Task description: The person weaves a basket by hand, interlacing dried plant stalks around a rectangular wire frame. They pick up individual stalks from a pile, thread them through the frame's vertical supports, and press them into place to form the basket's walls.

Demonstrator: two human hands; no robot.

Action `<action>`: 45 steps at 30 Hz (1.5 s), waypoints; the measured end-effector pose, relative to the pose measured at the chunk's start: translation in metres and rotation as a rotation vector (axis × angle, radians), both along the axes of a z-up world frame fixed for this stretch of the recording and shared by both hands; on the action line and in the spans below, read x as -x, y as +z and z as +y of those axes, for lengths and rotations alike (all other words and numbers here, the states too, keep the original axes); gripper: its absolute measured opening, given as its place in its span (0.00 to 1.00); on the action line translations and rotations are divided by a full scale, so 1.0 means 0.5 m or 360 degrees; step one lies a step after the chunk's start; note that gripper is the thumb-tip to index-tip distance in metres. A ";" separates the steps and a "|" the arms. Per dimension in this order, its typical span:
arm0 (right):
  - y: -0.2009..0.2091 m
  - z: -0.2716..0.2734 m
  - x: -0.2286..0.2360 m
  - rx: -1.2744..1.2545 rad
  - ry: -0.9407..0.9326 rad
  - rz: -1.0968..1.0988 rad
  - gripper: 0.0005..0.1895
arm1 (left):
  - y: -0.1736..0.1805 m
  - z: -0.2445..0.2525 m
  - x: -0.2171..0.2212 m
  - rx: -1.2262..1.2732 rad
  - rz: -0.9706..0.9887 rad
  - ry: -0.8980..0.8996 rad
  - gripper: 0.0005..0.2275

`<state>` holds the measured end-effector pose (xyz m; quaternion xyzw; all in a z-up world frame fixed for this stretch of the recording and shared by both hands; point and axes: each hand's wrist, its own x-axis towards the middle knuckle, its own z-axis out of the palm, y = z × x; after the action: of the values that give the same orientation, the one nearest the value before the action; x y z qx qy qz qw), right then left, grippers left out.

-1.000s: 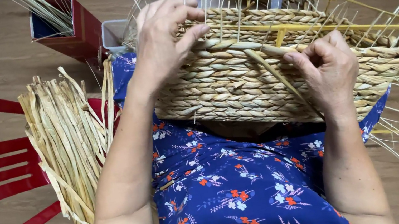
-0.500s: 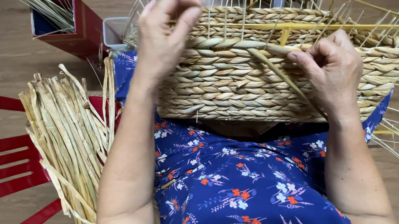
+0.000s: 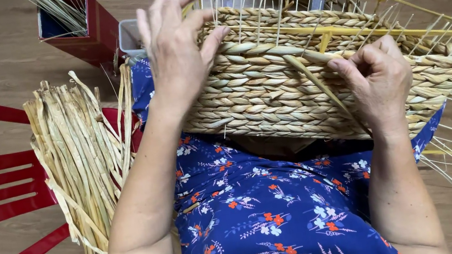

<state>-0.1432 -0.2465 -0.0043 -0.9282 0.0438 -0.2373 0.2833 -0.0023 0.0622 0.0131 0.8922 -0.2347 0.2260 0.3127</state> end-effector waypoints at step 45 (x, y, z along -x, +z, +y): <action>-0.015 -0.012 -0.001 -0.0103 0.0011 -0.0123 0.12 | -0.025 -0.049 -0.056 0.1107 0.0281 -0.0090 0.08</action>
<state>-0.1428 -0.2527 -0.0121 -0.9088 0.0373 -0.2705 0.3154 0.0259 0.0377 0.0007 0.7417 -0.1404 0.2059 0.6227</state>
